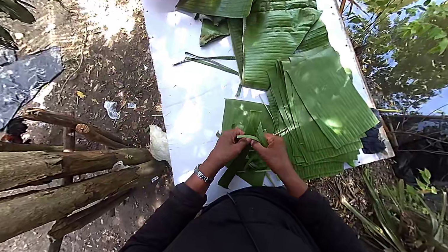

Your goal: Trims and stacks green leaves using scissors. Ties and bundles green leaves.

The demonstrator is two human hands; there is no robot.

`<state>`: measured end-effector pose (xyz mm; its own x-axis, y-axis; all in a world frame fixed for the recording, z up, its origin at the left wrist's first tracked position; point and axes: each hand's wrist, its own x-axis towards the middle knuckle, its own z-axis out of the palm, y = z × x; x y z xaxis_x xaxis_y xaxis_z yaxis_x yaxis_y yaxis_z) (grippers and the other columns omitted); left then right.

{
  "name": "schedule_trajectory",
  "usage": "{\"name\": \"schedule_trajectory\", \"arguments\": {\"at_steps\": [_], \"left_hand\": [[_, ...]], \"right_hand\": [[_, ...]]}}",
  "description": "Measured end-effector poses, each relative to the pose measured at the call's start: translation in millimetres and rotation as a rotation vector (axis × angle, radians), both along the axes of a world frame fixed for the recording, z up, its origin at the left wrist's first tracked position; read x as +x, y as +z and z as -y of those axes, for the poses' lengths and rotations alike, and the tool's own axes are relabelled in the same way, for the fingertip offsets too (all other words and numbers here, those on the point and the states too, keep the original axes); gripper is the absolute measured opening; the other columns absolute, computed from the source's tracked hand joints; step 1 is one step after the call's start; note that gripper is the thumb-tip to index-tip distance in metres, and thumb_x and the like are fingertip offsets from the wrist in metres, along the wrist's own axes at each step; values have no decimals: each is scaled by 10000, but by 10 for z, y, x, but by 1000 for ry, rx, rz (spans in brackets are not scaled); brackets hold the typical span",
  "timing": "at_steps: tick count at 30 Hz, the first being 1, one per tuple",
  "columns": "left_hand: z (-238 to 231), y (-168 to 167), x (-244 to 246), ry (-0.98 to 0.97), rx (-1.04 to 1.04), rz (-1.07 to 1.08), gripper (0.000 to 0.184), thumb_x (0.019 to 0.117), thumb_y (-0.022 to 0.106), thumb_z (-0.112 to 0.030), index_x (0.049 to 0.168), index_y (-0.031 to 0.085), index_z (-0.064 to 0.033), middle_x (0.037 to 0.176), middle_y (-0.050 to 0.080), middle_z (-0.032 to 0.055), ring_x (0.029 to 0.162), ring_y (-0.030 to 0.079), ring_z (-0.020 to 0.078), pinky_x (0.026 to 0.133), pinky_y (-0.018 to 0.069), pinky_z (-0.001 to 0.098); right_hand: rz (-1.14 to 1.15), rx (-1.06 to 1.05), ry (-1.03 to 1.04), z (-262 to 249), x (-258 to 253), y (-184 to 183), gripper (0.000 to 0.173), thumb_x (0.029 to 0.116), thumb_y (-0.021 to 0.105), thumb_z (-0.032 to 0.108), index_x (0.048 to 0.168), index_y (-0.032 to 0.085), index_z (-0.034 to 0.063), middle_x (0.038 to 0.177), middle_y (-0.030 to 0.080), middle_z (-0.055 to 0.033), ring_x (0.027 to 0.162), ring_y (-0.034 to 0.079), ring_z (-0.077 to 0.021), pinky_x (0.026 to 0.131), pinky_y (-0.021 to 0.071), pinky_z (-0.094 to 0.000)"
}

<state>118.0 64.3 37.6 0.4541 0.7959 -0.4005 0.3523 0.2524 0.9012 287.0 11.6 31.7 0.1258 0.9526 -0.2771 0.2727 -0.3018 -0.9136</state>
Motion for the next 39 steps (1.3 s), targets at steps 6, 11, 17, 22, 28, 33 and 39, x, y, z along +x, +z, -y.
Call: {"name": "schedule_trajectory", "arguments": {"at_steps": [6, 11, 17, 22, 28, 33, 39], "left_hand": [[3, 47, 10, 6, -46, 133, 104, 1005, 606, -61, 925, 594, 4, 732, 591, 23, 672, 566, 71, 689, 511, 272], [17, 5, 20, -35, -65, 155, 113, 1014, 577, -79, 939, 592, 4, 745, 585, 14, 698, 567, 70, 717, 510, 278], [26, 130, 22, -34, -97, 274, 125, 1010, 594, -100, 910, 590, -25, 779, 609, 14, 751, 598, 80, 777, 533, 301], [-127, 541, -346, 55, -63, 681, 208, 941, 708, -381, 950, 696, -174, 888, 686, -16, 838, 682, 131, 830, 593, 368], [-371, 1083, -955, 210, 64, 1206, 120, 940, 724, -234, 911, 677, -128, 752, 628, -20, 579, 603, 78, 518, 537, 216], [-393, 956, -1208, 194, -138, 1722, 101, 947, 651, -141, 958, 641, -42, 792, 635, 48, 495, 575, 107, 426, 491, 194], [-345, 1075, -1218, 418, 168, 920, 83, 1020, 617, -216, 988, 689, -190, 867, 677, -63, 588, 606, 20, 522, 553, 177]], "right_hand": [[-73, 41, -8, 6, -8, -1, 151, 932, 693, 134, 806, 653, 62, 667, 563, 1, 596, 520, -79, 585, 445, -294], [-43, 35, -15, 23, -30, -9, 134, 902, 684, 134, 789, 635, 80, 655, 548, 12, 591, 511, -73, 577, 437, -304], [-60, 3, -60, -37, 26, -99, 148, 943, 674, 133, 837, 625, 43, 673, 549, -37, 597, 521, -129, 585, 452, -354], [-210, -109, -220, -46, 188, -166, 90, 985, 609, 122, 983, 634, 36, 667, 507, -23, 517, 430, -96, 488, 387, -285], [-473, -145, -386, -36, 268, -98, 112, 1046, 482, 93, 967, 561, 85, 640, 482, 33, 446, 361, -24, 417, 323, -175], [-557, -151, -487, -75, 293, -89, 169, 1022, 443, 89, 888, 545, 102, 663, 546, 16, 421, 369, -21, 394, 323, -167], [-563, -104, -489, -44, 316, -82, 129, 1017, 498, 30, 939, 600, 41, 726, 692, -46, 418, 426, -21, 394, 352, -171]]}}
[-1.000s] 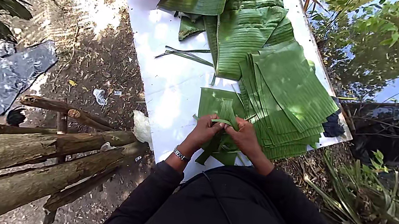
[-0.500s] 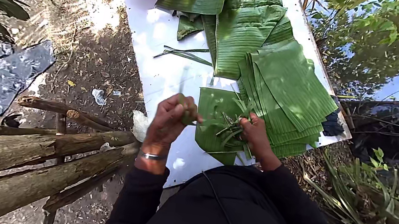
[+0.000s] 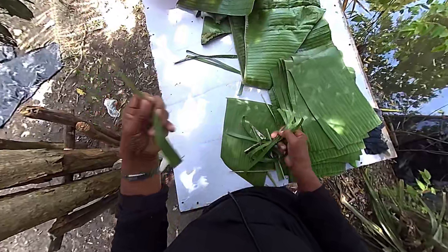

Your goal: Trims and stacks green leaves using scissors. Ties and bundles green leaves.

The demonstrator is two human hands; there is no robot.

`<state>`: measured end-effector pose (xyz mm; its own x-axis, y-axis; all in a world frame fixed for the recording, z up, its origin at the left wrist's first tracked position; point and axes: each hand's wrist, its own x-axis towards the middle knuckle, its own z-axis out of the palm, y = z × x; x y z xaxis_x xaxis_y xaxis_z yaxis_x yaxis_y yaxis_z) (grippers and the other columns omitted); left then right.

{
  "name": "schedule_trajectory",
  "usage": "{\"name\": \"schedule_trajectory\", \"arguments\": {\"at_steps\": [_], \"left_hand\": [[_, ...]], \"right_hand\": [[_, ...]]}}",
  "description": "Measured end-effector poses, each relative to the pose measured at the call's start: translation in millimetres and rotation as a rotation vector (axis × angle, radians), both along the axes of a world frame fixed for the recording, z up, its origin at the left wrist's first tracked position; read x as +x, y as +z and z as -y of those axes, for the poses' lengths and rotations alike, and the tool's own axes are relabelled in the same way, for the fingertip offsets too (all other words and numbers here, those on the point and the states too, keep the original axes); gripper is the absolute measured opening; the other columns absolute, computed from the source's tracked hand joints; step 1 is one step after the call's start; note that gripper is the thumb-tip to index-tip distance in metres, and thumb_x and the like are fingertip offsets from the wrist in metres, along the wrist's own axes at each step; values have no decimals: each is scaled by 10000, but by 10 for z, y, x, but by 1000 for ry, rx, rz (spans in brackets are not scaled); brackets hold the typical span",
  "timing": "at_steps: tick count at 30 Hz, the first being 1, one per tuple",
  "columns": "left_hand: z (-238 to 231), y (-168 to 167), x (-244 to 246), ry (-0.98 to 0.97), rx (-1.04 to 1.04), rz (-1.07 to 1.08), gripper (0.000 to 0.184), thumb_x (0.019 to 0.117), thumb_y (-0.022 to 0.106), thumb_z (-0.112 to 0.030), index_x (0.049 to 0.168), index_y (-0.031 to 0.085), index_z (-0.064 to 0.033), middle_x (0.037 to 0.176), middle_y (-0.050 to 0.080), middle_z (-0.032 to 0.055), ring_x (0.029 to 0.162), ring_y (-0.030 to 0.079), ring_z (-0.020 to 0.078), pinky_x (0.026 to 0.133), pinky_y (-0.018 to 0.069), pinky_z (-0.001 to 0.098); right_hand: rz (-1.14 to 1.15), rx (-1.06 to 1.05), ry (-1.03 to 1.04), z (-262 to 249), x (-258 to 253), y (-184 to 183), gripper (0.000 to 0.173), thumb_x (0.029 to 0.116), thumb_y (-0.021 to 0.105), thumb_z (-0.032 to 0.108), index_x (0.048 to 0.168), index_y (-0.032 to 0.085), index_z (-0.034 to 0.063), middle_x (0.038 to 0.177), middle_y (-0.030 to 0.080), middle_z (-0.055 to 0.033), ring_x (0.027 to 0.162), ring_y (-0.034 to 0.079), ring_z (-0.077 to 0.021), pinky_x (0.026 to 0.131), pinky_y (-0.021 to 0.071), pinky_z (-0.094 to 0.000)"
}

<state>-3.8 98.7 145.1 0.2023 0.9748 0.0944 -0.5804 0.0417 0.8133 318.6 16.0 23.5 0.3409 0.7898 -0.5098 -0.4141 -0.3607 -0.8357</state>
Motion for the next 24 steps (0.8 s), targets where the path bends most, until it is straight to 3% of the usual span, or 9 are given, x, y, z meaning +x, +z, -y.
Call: {"name": "schedule_trajectory", "arguments": {"at_steps": [2, 4, 6, 9, 13, 19, 24], "left_hand": [[88, -62, 293, 19, -81, -456, 57, 1011, 637, -182, 965, 663, -201, 824, 669, -71, 616, 615, 28, 584, 588, 239], [166, -310, 579, -68, -154, -629, 58, 1013, 617, -118, 1013, 675, -107, 808, 688, -24, 623, 638, 58, 593, 594, 262], [221, -590, 805, -211, -247, -677, 117, 1029, 579, -81, 1077, 656, -8, 843, 697, 46, 663, 666, 117, 646, 614, 320], [291, -882, 1007, -393, -325, -717, 167, 1061, 502, -71, 1099, 610, 50, 832, 667, 80, 681, 669, 149, 700, 619, 345], [291, -964, 1086, -438, -253, -796, 172, 1031, 565, -63, 877, 575, 13, 692, 632, 49, 610, 641, 122, 654, 589, 307], [269, -993, 1090, -445, -159, -899, 153, 976, 669, -80, 862, 622, 10, 693, 632, 44, 601, 610, 102, 620, 550, 278], [260, -1032, 1078, -496, -110, -969, 152, 974, 668, -120, 885, 631, -2, 710, 616, 43, 636, 606, 114, 651, 546, 308]], "right_hand": [[-17, 17, 51, -8, -67, 38, 79, 1000, 523, -17, 985, 588, 26, 749, 711, -62, 421, 430, -22, 399, 350, -173], [-47, 35, 123, -17, -162, 98, 117, 982, 524, -45, 1064, 553, 34, 740, 694, -60, 421, 421, -22, 402, 344, -174], [-88, 37, 198, -26, -237, 143, 103, 996, 519, -14, 1079, 538, 43, 720, 620, -35, 438, 408, -25, 413, 350, -169], [-96, 38, 328, 9, -277, 153, 70, 1013, 585, 76, 1077, 597, 50, 699, 553, 7, 456, 393, -13, 430, 352, -159], [4, 57, 374, 62, -317, 103, 126, 960, 667, 61, 1077, 694, 22, 665, 553, 26, 472, 401, -13, 448, 359, -176], [290, 106, 425, 44, -362, 122, 40, 911, 733, 55, 936, 721, 26, 713, 622, 11, 564, 487, -33, 542, 421, -222], [407, 122, 505, 36, -354, 81, 143, 893, 728, 63, 771, 653, 56, 653, 555, 17, 586, 491, -53, 572, 422, -258]]}}
